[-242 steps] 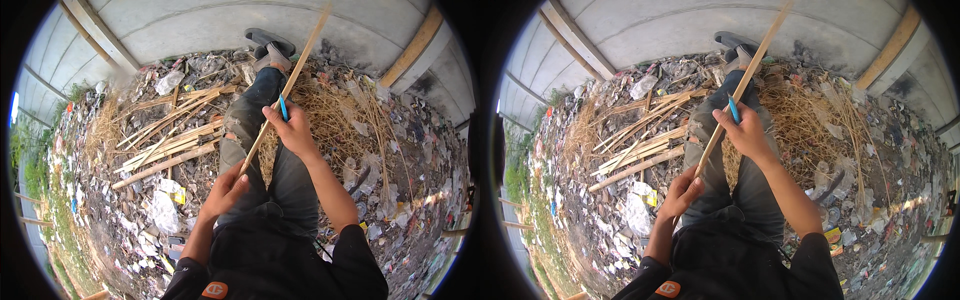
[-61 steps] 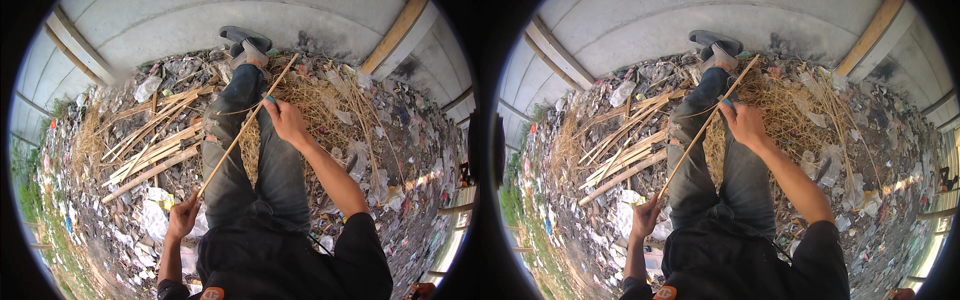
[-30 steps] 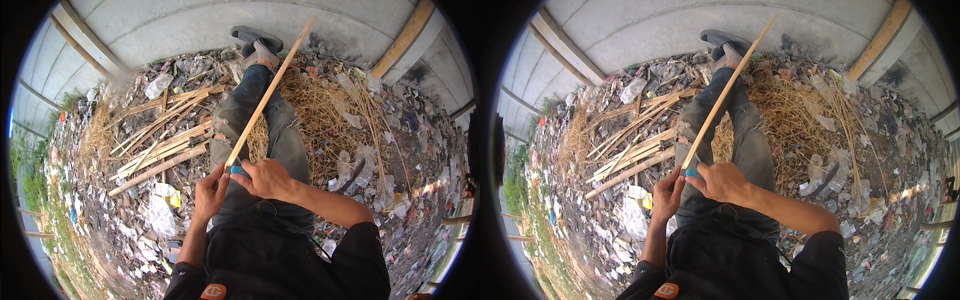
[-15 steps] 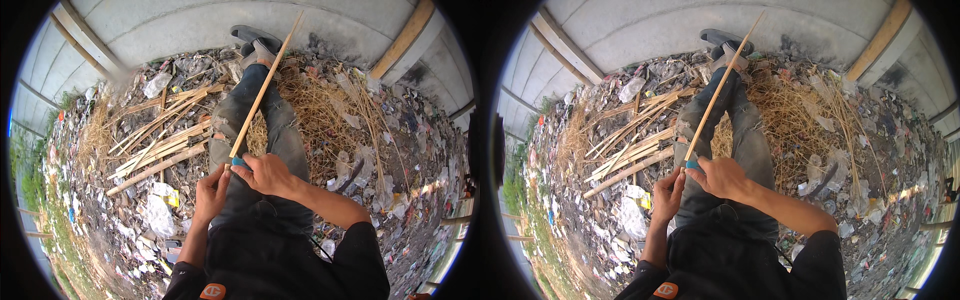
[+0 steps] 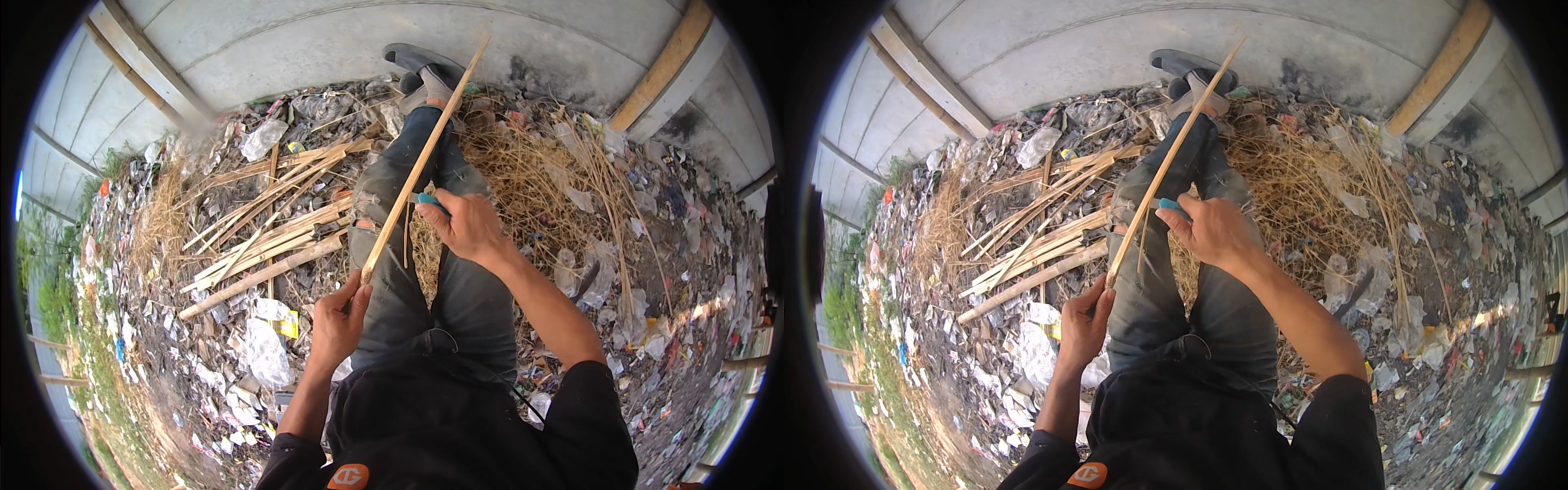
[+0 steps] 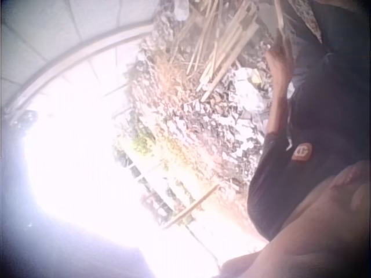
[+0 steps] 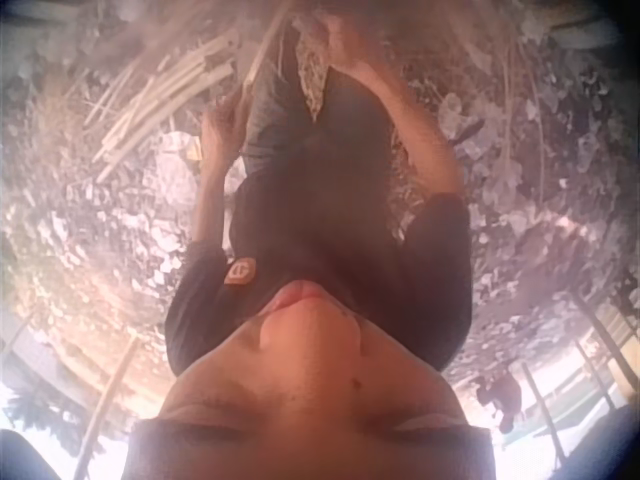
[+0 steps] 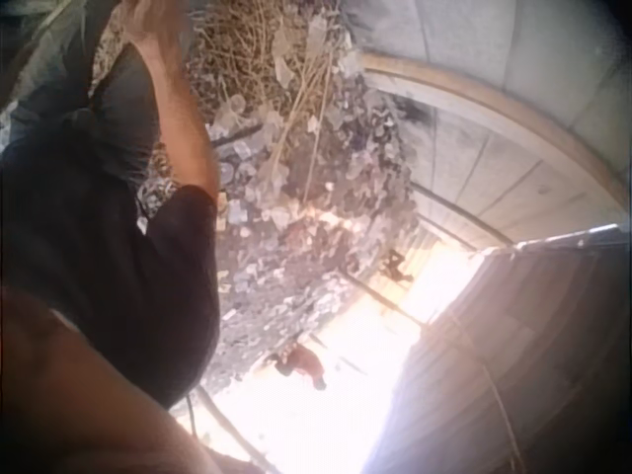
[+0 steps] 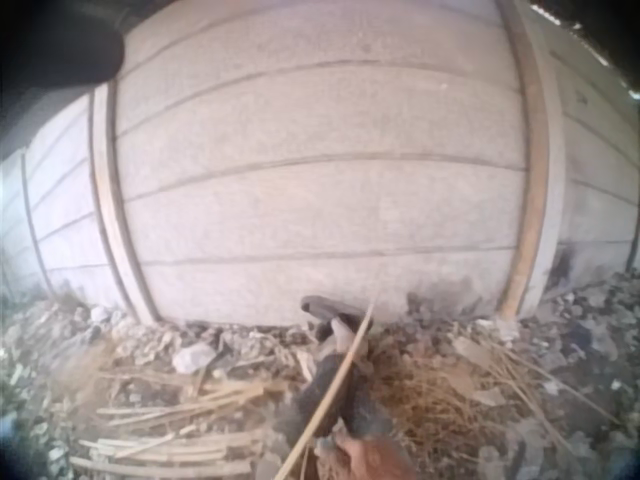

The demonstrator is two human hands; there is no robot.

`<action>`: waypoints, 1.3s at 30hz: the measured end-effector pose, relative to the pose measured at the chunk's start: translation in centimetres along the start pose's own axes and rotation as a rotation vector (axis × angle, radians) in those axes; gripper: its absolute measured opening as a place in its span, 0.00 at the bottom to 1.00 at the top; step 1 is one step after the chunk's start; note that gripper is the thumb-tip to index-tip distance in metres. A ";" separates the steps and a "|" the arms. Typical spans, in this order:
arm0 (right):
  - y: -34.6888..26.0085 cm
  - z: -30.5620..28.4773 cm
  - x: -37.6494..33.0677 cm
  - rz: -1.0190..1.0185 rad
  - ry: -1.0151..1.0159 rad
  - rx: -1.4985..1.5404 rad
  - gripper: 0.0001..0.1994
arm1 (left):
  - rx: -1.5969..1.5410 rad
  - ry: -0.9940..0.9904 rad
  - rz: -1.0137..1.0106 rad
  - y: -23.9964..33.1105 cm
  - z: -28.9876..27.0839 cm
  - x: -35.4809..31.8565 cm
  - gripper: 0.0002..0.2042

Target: The person sits on the ground and uses a small knife to shave thin strips from a long bamboo stick. They hold the stick with their left hand and scrape the blade along its length with their right hand, creating a pile of shavings.

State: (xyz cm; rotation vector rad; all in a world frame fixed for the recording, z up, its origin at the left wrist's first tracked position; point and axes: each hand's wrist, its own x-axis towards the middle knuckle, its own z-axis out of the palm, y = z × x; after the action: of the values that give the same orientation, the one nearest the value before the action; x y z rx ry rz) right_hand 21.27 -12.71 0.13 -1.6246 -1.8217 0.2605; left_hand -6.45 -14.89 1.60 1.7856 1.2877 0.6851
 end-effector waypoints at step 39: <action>3.9 -3.5 1.2 0.177 0.168 0.117 0.25 | -0.042 -0.141 -0.024 -0.2 -0.5 -2.2 0.23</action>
State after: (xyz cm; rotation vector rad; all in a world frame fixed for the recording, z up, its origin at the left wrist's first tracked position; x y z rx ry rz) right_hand 26.54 -11.74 1.03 -1.6742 -1.5130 0.2935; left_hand -7.73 -16.75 1.74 1.7487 1.1903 0.5591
